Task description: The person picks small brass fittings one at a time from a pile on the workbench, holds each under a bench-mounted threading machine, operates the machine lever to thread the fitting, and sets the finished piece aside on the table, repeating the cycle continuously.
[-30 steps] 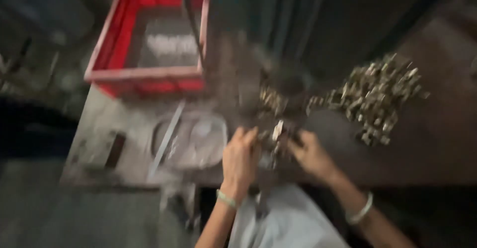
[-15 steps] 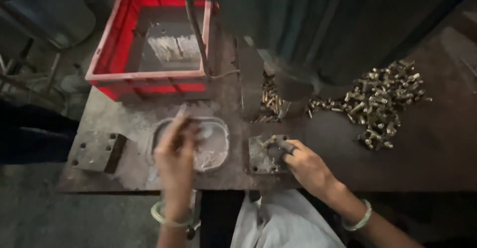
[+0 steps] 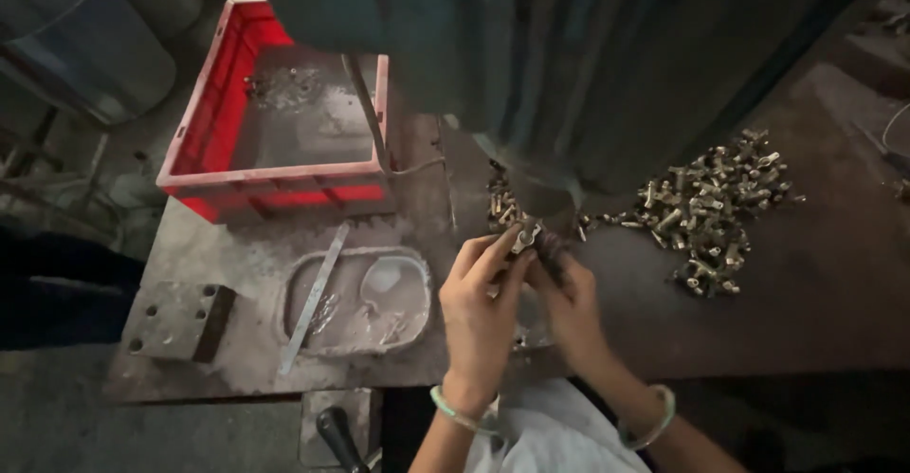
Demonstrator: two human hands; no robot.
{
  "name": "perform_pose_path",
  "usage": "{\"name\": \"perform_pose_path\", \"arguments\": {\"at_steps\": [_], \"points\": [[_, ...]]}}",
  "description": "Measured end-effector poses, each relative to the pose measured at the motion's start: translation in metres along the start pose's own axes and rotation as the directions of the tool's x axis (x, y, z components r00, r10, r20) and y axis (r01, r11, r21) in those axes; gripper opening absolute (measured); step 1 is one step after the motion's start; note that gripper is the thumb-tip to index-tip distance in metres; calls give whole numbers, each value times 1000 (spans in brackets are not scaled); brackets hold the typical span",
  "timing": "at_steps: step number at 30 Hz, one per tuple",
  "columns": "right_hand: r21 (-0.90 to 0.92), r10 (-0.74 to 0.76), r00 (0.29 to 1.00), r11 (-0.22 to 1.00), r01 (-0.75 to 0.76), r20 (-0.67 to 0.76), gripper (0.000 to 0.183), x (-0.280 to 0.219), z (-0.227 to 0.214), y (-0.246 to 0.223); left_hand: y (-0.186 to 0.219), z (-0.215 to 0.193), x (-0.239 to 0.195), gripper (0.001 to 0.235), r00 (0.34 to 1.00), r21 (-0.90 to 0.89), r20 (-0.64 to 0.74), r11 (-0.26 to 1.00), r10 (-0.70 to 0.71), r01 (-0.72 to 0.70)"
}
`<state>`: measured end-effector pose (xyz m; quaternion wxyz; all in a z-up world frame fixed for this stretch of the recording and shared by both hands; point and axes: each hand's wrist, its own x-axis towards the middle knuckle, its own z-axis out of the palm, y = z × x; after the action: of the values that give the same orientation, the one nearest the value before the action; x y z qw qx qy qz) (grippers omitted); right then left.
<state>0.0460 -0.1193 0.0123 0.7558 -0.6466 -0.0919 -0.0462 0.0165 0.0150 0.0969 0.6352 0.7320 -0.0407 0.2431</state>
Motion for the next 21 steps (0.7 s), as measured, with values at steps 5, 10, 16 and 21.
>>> {"name": "perform_pose_path", "arguments": {"at_steps": [5, 10, 16, 21], "points": [[-214, 38, 998, 977, -26, 50, 22, 29, -25, -14, -32, 1, -17, 30, 985, -196, -70, 970, -157, 141], [-38, 129, 972, 992, -123, 198, 17, 22, -18, -11, -118, 64, -110, 25, 860, 367, 509, 894, 37, -256], [29, 124, 991, 992, -126, 55, 23, 7, 8, -17, -167, 206, -66, 28, 877, 328, 456, 888, 150, -322], [26, 140, 972, 989, -148, 189, 26, 19, -10, -17, -132, 252, 4, 27, 939, 288, 318, 931, 129, -225]]}}
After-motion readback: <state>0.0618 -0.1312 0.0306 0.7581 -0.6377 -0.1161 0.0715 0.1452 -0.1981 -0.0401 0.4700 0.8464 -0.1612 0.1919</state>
